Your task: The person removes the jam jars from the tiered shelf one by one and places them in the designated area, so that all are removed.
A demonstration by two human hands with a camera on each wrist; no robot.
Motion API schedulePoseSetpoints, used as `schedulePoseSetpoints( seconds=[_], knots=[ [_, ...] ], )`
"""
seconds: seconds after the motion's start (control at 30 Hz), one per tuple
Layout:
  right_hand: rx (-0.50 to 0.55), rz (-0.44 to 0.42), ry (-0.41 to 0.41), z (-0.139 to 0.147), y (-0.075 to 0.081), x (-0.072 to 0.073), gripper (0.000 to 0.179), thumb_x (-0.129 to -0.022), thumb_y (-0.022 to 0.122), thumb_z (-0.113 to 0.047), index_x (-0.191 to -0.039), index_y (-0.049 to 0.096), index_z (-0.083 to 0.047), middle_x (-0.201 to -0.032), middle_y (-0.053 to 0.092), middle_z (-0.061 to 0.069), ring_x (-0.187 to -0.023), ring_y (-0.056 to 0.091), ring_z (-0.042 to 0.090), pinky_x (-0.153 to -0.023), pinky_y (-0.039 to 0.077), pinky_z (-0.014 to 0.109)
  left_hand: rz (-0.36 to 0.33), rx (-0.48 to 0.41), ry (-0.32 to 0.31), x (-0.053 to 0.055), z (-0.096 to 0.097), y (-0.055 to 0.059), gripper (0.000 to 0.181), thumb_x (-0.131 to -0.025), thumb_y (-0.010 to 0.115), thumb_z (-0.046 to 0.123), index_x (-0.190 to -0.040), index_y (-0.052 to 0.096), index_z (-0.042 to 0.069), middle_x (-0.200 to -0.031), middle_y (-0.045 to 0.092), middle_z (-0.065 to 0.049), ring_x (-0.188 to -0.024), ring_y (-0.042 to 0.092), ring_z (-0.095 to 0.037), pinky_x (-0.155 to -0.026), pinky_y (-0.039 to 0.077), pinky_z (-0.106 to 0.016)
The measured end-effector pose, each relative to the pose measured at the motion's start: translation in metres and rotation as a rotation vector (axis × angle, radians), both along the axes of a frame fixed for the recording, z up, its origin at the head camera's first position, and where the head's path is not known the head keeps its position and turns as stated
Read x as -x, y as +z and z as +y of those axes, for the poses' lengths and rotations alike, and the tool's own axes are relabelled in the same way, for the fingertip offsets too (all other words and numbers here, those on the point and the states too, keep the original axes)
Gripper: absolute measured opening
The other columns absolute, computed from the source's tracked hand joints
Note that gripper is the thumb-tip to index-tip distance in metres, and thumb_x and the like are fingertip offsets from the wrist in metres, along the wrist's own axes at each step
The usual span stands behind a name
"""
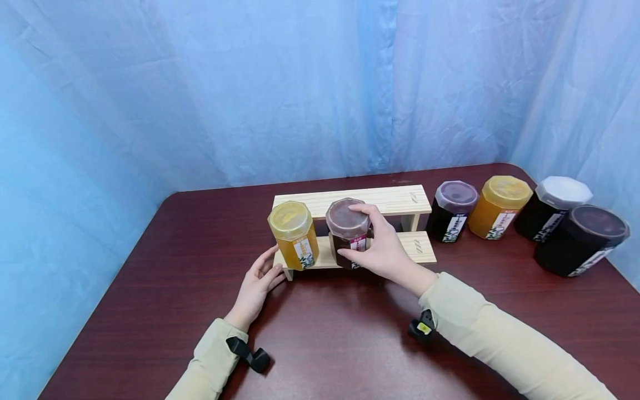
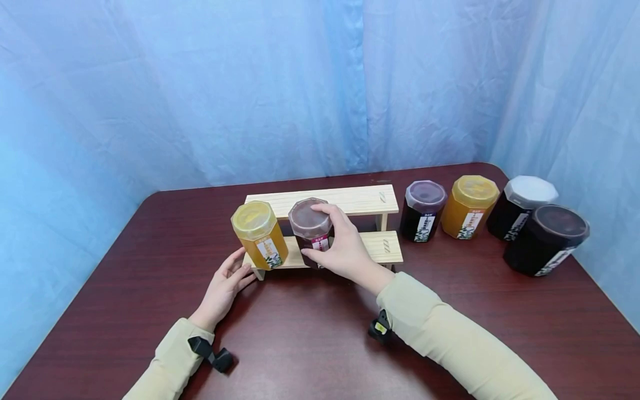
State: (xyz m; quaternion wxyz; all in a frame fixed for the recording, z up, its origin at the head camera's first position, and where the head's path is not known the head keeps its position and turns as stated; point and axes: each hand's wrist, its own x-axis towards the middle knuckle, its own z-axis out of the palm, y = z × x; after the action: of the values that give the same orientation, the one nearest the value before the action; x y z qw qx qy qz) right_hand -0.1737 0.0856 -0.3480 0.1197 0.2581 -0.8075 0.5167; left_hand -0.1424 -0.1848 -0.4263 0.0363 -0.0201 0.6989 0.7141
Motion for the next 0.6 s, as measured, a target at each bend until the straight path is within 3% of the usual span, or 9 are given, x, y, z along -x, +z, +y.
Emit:
schedulePoseSetpoints(
  seconds=[0.23, 0.43, 0.6],
  knots=[
    [0.0, 0.011, -0.03, 0.001, 0.003, -0.003, 0.074, -0.065, 0.084, -0.003, -0.128, 0.045, -0.01, -0.123, 0.055, 0.015, -0.105, 0.059, 0.027, -0.086, 0.051, 0.04, 0.001, -0.006, 0.0, 0.0, 0.001, 0.0, 0.051, -0.097, 0.052, 0.01, -0.145, 0.037, 0.014, -0.149, 0.036, -0.014, -0.122, 0.049, -0.022, -0.093, 0.05, -0.031],
    [0.014, 0.013, -0.042, 0.005, 0.01, -0.006, 0.075, -0.063, 0.085, -0.001, -0.126, 0.046, -0.008, -0.124, 0.055, 0.016, -0.103, 0.06, 0.026, -0.084, 0.052, 0.037, 0.007, -0.014, -0.001, 0.0, 0.001, 0.001, 0.05, -0.096, 0.052, 0.009, -0.144, 0.037, 0.014, -0.148, 0.037, -0.013, -0.118, 0.051, -0.017, -0.09, 0.051, -0.028],
    [0.036, 0.005, -0.051, 0.01, 0.019, -0.01, 0.075, -0.062, 0.085, 0.001, -0.126, 0.045, -0.007, -0.123, 0.054, 0.015, -0.1, 0.06, 0.027, -0.085, 0.05, 0.025, 0.008, -0.007, -0.004, 0.0, 0.0, 0.001, 0.051, -0.096, 0.052, 0.01, -0.145, 0.036, 0.014, -0.148, 0.037, -0.013, -0.117, 0.052, -0.016, -0.091, 0.051, -0.028]
  ],
)
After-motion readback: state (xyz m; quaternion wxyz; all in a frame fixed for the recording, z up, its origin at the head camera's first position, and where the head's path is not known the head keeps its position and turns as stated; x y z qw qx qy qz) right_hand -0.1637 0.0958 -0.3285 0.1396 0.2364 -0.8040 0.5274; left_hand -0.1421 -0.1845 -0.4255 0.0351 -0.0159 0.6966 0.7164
